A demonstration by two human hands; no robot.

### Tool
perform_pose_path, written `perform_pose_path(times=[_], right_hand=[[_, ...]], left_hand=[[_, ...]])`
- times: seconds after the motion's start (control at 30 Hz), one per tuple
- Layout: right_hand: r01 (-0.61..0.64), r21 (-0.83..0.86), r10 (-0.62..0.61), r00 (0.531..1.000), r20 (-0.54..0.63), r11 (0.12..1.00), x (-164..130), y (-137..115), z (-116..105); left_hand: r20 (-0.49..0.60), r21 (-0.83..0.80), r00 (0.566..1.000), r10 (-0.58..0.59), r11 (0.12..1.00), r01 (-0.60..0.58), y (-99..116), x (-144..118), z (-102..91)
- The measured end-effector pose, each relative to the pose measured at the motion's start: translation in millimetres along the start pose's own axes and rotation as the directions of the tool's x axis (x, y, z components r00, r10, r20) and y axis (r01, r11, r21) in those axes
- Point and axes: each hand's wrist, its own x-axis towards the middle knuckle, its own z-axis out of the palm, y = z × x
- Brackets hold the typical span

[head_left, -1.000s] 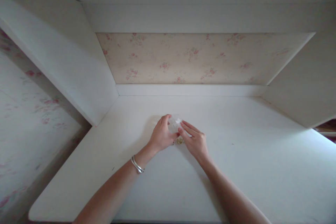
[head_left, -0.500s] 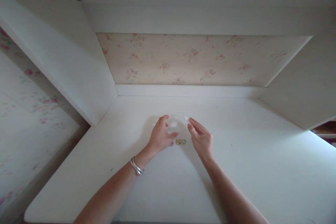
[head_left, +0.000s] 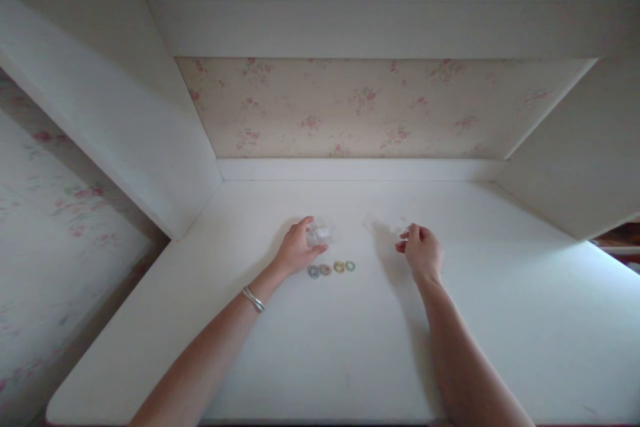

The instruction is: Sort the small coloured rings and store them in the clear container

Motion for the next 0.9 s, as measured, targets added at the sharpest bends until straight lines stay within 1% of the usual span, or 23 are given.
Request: perform_pose_path(times=[0.07, 0.13, 0.2, 0.3, 0.4, 0.53, 0.6, 0.7, 0.8, 0.83, 0.9], right_hand=[[0.052, -0.173, -0.057, 0.998, -0.021, 0.983, 6, 5, -7], [0.081, -0.282, -0.101, 0.993, -0.058, 0.956, 11, 9, -11], [0.083, -0.368, -0.124, 0.988, -0.088, 0.926, 15, 13, -14], [0.091, -0.479, -0.151, 0.985, -0.086, 0.873, 19, 19, -16], [0.079, -0.534, -0.151, 0.984, -0.091, 0.842, 22, 26, -18], [0.068, -0.536, -0.146, 0.984, -0.104, 0.841, 24, 34, -22], [0.073, -0.510, -0.151, 0.982, -0.115, 0.857, 23, 34, -24], [0.085, -0.468, -0.176, 0.972, -0.155, 0.880, 19, 27, -23], [0.140, -0.392, -0.229, 0.955, -0.191, 0.909, 10, 11, -16], [0.167, -0.347, -0.241, 0.953, -0.182, 0.923, 6, 6, -13], [0.213, -0.260, -0.249, 0.962, -0.115, 0.942, -4, -3, -3]], left_hand=[[0.023, 0.013, 1.000, -0.011, 1.000, 0.011, -3, 1, 1.2], [0.040, 0.028, 0.999, -0.023, 0.999, 0.022, -6, 2, 2.0], [0.061, 0.049, 0.998, -0.035, 0.998, 0.032, -10, 4, 2.4], [0.115, 0.070, 0.992, -0.046, 0.997, 0.039, -15, 7, 1.9], [0.153, 0.070, 0.988, -0.033, 0.997, 0.022, -18, 11, 0.3], [0.174, 0.076, 0.984, 0.046, 0.995, -0.060, -20, 13, -1.4], [0.180, 0.068, 0.982, 0.062, 0.995, -0.075, -19, 13, -1.7], [0.184, 0.022, 0.982, 0.040, 0.999, -0.045, -18, 11, -3.5], [0.151, -0.065, 0.989, 0.000, 0.998, 0.010, -18, 3, -9.5], [0.125, -0.093, 0.992, -0.014, 0.995, 0.026, -18, 0, -12.4], [0.067, -0.131, 0.996, -0.059, 0.989, 0.067, -18, -9, -18.5]])
